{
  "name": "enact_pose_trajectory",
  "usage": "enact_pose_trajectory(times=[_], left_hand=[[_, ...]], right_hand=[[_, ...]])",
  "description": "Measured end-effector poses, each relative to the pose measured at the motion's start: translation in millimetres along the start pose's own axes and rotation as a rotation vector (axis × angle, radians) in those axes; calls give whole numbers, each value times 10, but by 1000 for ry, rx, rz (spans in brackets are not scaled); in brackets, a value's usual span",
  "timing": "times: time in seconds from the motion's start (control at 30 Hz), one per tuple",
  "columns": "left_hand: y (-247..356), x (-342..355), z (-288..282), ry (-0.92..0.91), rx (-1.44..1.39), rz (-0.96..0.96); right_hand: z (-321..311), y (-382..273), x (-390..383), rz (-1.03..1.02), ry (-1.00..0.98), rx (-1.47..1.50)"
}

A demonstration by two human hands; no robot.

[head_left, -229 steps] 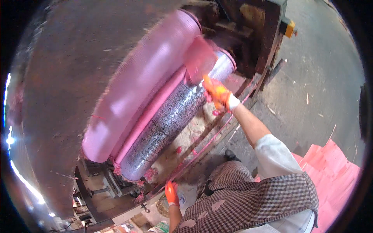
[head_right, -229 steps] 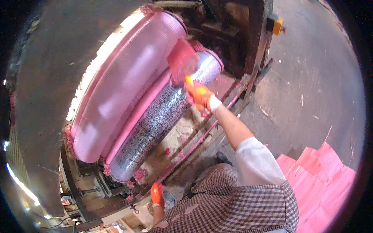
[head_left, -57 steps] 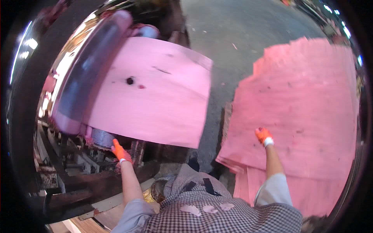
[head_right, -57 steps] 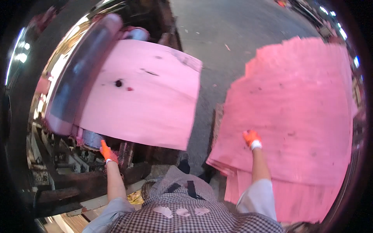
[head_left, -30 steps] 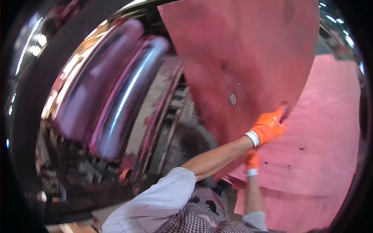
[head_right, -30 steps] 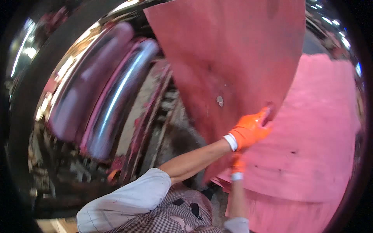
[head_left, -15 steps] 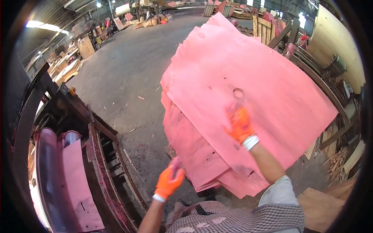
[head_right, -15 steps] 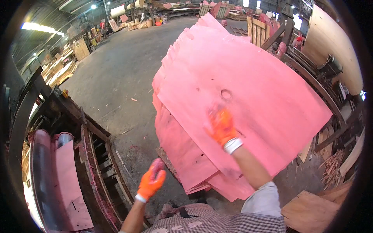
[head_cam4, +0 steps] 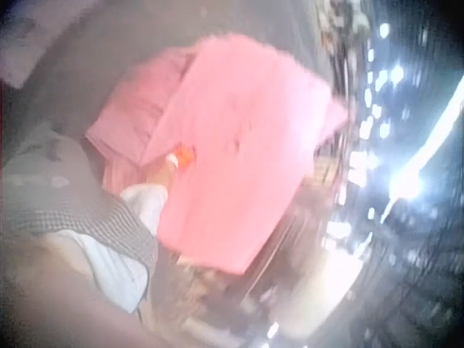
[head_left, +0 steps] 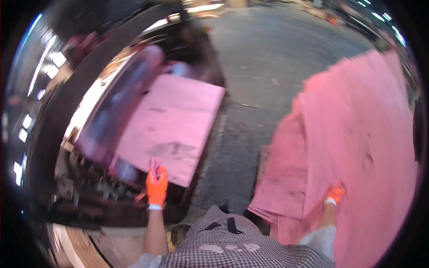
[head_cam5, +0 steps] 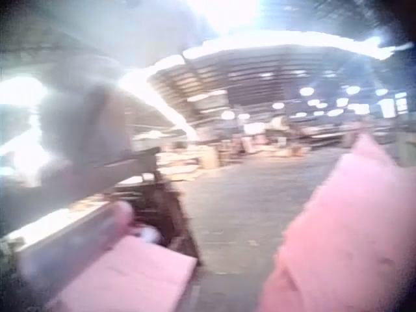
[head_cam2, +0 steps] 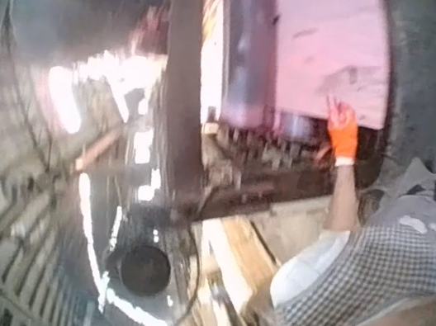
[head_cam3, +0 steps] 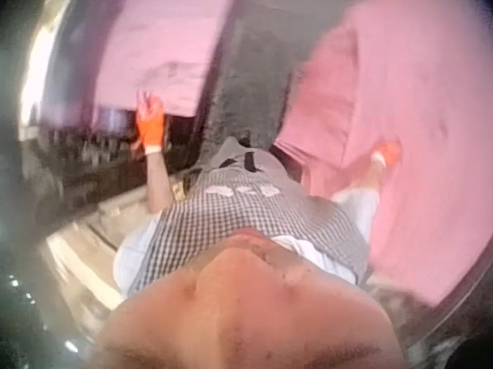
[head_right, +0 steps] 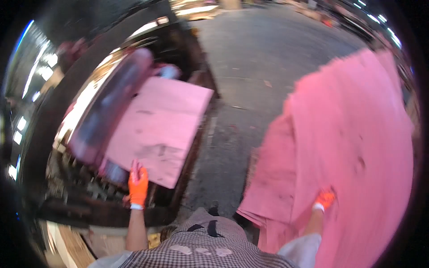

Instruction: Operating a roller machine to apply glue or treatment to pink wood veneer sheets.

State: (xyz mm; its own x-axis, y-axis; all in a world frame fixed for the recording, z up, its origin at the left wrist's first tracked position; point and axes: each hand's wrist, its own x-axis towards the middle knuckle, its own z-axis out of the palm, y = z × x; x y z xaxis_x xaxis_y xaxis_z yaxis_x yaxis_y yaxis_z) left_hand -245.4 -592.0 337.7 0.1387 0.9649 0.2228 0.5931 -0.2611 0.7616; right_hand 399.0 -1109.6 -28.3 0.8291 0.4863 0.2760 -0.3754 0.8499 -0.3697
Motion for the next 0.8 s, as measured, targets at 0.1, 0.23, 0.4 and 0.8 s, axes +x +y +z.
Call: enact_pose_trajectory(times=[0.1, 0.23, 0.4, 0.8], left_hand=[[-774, 93, 173, 137, -443, -147], [-1569, -58, -228, 361, -614, -482], [-2299, 329, 44, 429, -665, -720], [-3265, 1134, 198, 279, -1189, -734]], right_hand=[[-472, -116, 297, 38, -102, -19], [358, 889, 636, 579, 407, -957], [1125, 2210, 18, 875, 45, -1978], [2577, 3837, -1117, 1694, -533, -1921]])
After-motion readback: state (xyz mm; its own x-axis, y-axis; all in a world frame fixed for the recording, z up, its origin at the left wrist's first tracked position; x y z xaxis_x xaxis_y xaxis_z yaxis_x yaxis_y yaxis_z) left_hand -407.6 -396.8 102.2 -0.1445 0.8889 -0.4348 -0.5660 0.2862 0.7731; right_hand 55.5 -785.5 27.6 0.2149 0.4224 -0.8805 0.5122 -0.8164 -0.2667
